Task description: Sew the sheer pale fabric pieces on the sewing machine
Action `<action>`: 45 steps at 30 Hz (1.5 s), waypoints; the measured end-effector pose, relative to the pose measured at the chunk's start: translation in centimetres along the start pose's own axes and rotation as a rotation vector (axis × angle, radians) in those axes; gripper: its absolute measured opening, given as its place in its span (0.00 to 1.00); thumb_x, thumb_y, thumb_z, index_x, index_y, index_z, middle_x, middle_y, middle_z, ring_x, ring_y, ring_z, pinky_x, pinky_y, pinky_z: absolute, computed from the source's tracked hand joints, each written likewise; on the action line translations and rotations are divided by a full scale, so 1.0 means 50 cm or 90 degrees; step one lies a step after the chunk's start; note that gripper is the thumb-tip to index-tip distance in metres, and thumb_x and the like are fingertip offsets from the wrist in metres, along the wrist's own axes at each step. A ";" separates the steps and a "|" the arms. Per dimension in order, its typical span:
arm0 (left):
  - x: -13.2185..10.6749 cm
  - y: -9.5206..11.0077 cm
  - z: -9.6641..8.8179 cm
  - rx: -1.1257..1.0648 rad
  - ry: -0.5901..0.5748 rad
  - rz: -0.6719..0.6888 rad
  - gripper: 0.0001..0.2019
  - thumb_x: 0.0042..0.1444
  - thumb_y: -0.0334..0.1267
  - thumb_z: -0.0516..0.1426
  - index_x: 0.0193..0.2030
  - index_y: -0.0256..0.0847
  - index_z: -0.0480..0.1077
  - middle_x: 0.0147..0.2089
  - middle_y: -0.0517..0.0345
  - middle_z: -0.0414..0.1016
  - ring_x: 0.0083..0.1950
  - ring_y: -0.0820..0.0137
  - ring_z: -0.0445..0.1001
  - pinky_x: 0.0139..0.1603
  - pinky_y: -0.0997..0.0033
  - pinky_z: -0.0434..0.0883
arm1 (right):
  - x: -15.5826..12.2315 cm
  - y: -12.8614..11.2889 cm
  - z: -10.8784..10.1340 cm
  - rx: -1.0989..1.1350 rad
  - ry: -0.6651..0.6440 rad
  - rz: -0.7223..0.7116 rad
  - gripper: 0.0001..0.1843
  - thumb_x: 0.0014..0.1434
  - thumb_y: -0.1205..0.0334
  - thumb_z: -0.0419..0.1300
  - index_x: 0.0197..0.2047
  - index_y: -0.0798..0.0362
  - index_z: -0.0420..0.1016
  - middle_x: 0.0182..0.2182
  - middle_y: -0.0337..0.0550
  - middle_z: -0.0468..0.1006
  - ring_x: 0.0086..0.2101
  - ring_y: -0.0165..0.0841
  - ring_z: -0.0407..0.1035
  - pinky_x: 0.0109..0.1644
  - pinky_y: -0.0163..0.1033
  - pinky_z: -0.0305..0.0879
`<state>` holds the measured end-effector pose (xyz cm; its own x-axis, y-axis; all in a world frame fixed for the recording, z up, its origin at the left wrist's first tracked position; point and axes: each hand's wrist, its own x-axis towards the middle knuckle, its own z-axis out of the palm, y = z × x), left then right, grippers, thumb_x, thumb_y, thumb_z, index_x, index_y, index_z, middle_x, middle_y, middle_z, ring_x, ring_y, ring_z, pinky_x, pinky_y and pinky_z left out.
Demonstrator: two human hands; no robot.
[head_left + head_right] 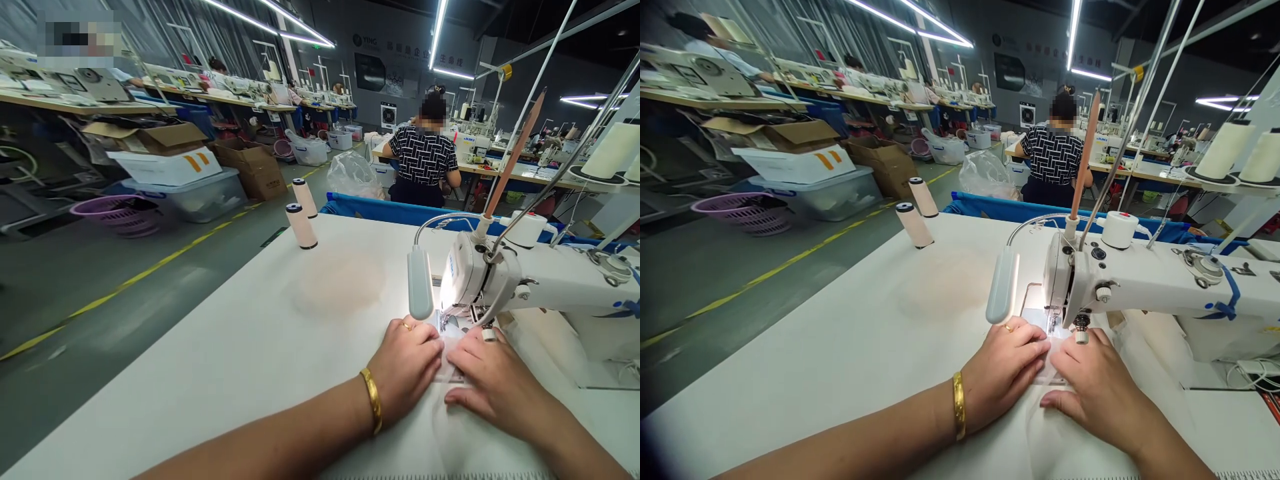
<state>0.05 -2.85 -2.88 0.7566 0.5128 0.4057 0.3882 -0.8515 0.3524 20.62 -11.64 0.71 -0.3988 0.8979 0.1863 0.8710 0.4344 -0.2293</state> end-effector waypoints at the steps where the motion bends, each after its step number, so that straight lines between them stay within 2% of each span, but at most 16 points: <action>1: -0.001 -0.003 -0.006 -0.013 0.000 0.009 0.09 0.66 0.33 0.55 0.47 0.43 0.77 0.48 0.54 0.79 0.48 0.59 0.71 0.47 0.56 0.65 | -0.002 -0.004 -0.006 0.005 -0.016 -0.002 0.16 0.62 0.49 0.72 0.39 0.49 0.72 0.40 0.41 0.78 0.43 0.42 0.70 0.50 0.47 0.66; 4: 0.000 -0.007 -0.022 -0.037 0.000 0.036 0.11 0.64 0.28 0.53 0.44 0.41 0.76 0.48 0.54 0.79 0.47 0.60 0.70 0.47 0.58 0.65 | -0.005 -0.009 -0.013 0.008 -0.043 -0.015 0.14 0.64 0.53 0.71 0.40 0.49 0.72 0.41 0.40 0.78 0.42 0.39 0.71 0.49 0.44 0.65; 7: 0.002 -0.004 -0.028 -0.033 -0.015 0.038 0.09 0.62 0.27 0.53 0.41 0.40 0.74 0.44 0.54 0.78 0.45 0.61 0.69 0.46 0.59 0.65 | -0.005 -0.002 -0.005 -0.014 -0.037 -0.032 0.06 0.71 0.64 0.61 0.39 0.49 0.70 0.37 0.39 0.76 0.39 0.37 0.70 0.47 0.43 0.64; 9: 0.004 -0.003 -0.026 -0.021 -0.023 0.034 0.09 0.61 0.28 0.54 0.42 0.41 0.74 0.42 0.54 0.76 0.43 0.61 0.68 0.44 0.59 0.65 | -0.003 0.006 0.003 -0.023 -0.009 -0.053 0.11 0.72 0.70 0.54 0.36 0.50 0.69 0.34 0.39 0.74 0.37 0.37 0.68 0.46 0.42 0.63; 11: 0.006 -0.004 -0.021 -0.013 -0.030 0.032 0.12 0.57 0.28 0.55 0.46 0.42 0.74 0.43 0.53 0.75 0.43 0.61 0.68 0.44 0.59 0.65 | -0.001 0.013 0.011 -0.002 0.023 -0.055 0.13 0.71 0.72 0.51 0.35 0.50 0.69 0.33 0.40 0.74 0.37 0.37 0.68 0.45 0.42 0.64; 13: 0.011 -0.007 -0.014 -0.014 -0.030 0.031 0.18 0.50 0.28 0.57 0.49 0.42 0.74 0.43 0.53 0.74 0.43 0.60 0.68 0.44 0.59 0.65 | 0.001 0.019 0.016 0.052 0.047 -0.024 0.13 0.73 0.69 0.49 0.38 0.49 0.70 0.34 0.42 0.75 0.38 0.38 0.68 0.45 0.43 0.65; 15: 0.019 -0.010 -0.009 -0.022 -0.027 0.026 0.20 0.46 0.28 0.58 0.48 0.42 0.74 0.42 0.53 0.73 0.43 0.60 0.68 0.44 0.60 0.65 | 0.002 0.024 0.018 0.124 0.062 0.039 0.14 0.75 0.64 0.47 0.42 0.48 0.72 0.36 0.42 0.77 0.40 0.40 0.70 0.46 0.44 0.67; 20: 0.046 -0.011 -0.006 -0.039 -0.022 -0.020 0.03 0.48 0.30 0.58 0.31 0.40 0.69 0.38 0.54 0.71 0.42 0.62 0.68 0.43 0.62 0.67 | 0.008 0.030 0.018 0.290 0.111 0.225 0.21 0.77 0.50 0.45 0.41 0.48 0.74 0.38 0.44 0.78 0.40 0.41 0.73 0.45 0.44 0.69; 24: 0.054 -0.012 -0.003 -0.052 0.003 -0.038 0.04 0.54 0.31 0.59 0.29 0.40 0.69 0.38 0.55 0.73 0.43 0.62 0.70 0.43 0.62 0.68 | 0.015 0.030 0.021 0.374 0.121 0.279 0.23 0.76 0.44 0.46 0.43 0.49 0.75 0.38 0.45 0.80 0.41 0.42 0.74 0.47 0.45 0.70; 27: 0.054 -0.017 0.000 -0.049 0.022 -0.016 0.06 0.58 0.32 0.59 0.30 0.40 0.71 0.39 0.55 0.74 0.44 0.62 0.71 0.43 0.63 0.68 | 0.020 0.029 0.021 0.348 0.123 0.259 0.22 0.76 0.46 0.45 0.42 0.49 0.74 0.36 0.45 0.79 0.41 0.43 0.74 0.46 0.44 0.70; 29: 0.052 -0.020 0.000 -0.036 0.032 0.012 0.08 0.60 0.30 0.59 0.29 0.41 0.72 0.39 0.56 0.75 0.44 0.63 0.71 0.44 0.63 0.68 | 0.019 0.028 0.018 0.285 0.108 0.219 0.22 0.77 0.51 0.43 0.39 0.49 0.73 0.34 0.44 0.78 0.40 0.42 0.74 0.44 0.44 0.69; 32: 0.040 -0.023 -0.002 -0.009 0.038 0.076 0.10 0.60 0.26 0.58 0.29 0.41 0.73 0.39 0.57 0.77 0.44 0.65 0.72 0.44 0.64 0.67 | 0.009 0.023 0.008 0.159 0.044 0.094 0.19 0.77 0.59 0.44 0.37 0.48 0.71 0.33 0.42 0.77 0.38 0.41 0.72 0.44 0.44 0.67; 35: 0.019 -0.021 -0.006 0.001 0.046 0.133 0.11 0.62 0.26 0.59 0.30 0.41 0.75 0.39 0.58 0.80 0.43 0.66 0.73 0.46 0.62 0.65 | -0.006 0.012 -0.006 0.074 -0.006 0.004 0.09 0.75 0.61 0.53 0.43 0.48 0.73 0.36 0.41 0.78 0.39 0.40 0.72 0.48 0.45 0.66; 38: 0.000 -0.016 -0.013 0.001 0.053 0.139 0.10 0.64 0.28 0.60 0.30 0.42 0.75 0.37 0.60 0.82 0.45 0.66 0.75 0.49 0.60 0.63 | -0.015 0.001 -0.015 0.056 -0.022 -0.003 0.02 0.72 0.61 0.60 0.46 0.48 0.74 0.37 0.41 0.78 0.41 0.41 0.71 0.50 0.46 0.64; 42: -0.005 -0.014 -0.017 -0.008 0.057 0.151 0.10 0.65 0.28 0.58 0.32 0.41 0.74 0.38 0.61 0.82 0.44 0.66 0.75 0.50 0.59 0.61 | -0.015 -0.001 -0.015 0.054 -0.023 0.006 0.03 0.71 0.61 0.63 0.44 0.49 0.73 0.36 0.40 0.77 0.41 0.42 0.69 0.50 0.46 0.62; 45: 0.002 -0.019 -0.014 -0.010 0.064 0.158 0.10 0.64 0.27 0.58 0.31 0.41 0.74 0.38 0.61 0.83 0.43 0.66 0.74 0.47 0.61 0.61 | -0.012 0.004 -0.008 0.037 -0.021 0.005 0.08 0.71 0.61 0.62 0.38 0.50 0.70 0.34 0.39 0.75 0.39 0.40 0.68 0.49 0.45 0.60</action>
<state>-0.63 -1.91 -2.58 0.7712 0.2972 0.5630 0.1886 -0.9513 0.2439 21.14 -12.14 0.92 -0.4024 0.9026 0.1531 0.8562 0.4302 -0.2860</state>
